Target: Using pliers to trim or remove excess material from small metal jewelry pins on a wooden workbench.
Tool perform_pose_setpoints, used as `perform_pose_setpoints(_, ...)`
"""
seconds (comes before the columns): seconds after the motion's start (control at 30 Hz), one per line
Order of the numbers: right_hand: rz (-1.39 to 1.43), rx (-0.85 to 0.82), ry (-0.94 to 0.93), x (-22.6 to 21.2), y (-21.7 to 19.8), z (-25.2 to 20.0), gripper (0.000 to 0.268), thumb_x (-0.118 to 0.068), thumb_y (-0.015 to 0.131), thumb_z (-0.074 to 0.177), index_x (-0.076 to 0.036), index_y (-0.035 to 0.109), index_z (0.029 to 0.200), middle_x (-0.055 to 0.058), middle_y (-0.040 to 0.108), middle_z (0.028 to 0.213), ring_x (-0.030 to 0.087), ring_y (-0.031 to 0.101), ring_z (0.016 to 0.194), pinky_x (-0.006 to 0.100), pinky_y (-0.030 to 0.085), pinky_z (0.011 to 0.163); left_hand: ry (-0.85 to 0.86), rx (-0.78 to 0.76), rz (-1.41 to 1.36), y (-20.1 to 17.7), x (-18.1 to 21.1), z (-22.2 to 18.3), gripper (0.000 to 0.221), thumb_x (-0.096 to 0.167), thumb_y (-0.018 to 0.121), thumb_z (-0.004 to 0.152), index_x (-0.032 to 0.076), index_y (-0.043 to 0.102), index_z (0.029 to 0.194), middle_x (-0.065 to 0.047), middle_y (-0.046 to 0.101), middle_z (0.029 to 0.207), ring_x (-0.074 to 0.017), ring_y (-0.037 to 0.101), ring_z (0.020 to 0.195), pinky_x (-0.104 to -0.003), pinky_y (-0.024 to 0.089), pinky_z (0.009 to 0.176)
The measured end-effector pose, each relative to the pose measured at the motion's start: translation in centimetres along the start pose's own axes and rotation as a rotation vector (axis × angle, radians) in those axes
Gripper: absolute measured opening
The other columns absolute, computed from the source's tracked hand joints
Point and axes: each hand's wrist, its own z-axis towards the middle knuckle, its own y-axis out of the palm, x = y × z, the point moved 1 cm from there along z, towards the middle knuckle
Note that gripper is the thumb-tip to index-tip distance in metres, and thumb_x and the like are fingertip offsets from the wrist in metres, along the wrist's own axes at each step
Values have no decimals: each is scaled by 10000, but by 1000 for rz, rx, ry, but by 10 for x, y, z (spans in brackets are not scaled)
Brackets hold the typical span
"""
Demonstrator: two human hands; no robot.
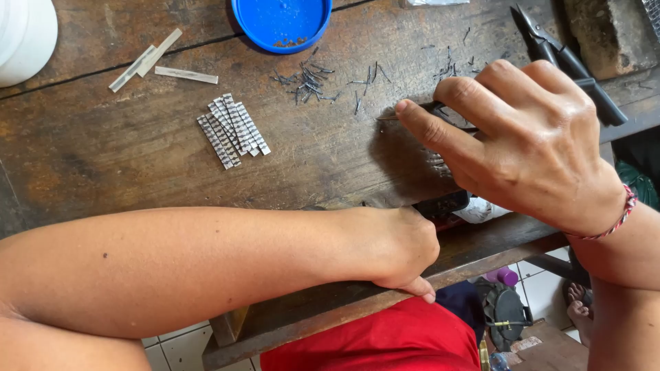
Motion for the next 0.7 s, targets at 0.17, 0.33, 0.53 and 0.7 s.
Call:
perform_pose_setpoints(0.17, 2, -8, -2, 0, -2, 1, 210, -185, 669, 1152, -301, 734, 1315, -39, 686, 1078, 180, 554, 741, 314, 407, 668, -1, 15, -27, -2, 0, -3, 760, 766, 495, 885, 61, 776, 879, -105, 757, 867, -307, 713, 804, -407, 577, 733)
perform_pose_setpoints(0.33, -19, -22, 8, 0, -1, 0, 223, -174, 638, 1170, -304, 734, 1323, -40, 669, 1055, 180, 537, 733, 308, 401, 669, 27, 12, 17, 1, 0, 0, 786, 784, 439, 887, 72, 763, 821, -85, 750, 798, -292, 708, 760, -390, 573, 709)
perform_pose_setpoints(0.53, 0, 9, -16, -1, -1, 1, 233, -158, 630, 1146, -301, 728, 1301, -34, 673, 1064, 178, 541, 730, 310, 411, 668, -25, 3, -16, -4, 2, -4, 794, 789, 487, 866, 59, 789, 947, -114, 770, 906, -325, 727, 844, -418, 582, 763)
perform_pose_setpoints(0.7, -3, -1, -9, -1, -3, 1, 236, -165, 655, 1140, -301, 725, 1320, -41, 681, 1069, 175, 542, 729, 307, 407, 659, -55, -24, -26, -7, 3, -5, 786, 782, 497, 871, 62, 790, 983, -116, 766, 957, -334, 719, 877, -437, 582, 773)
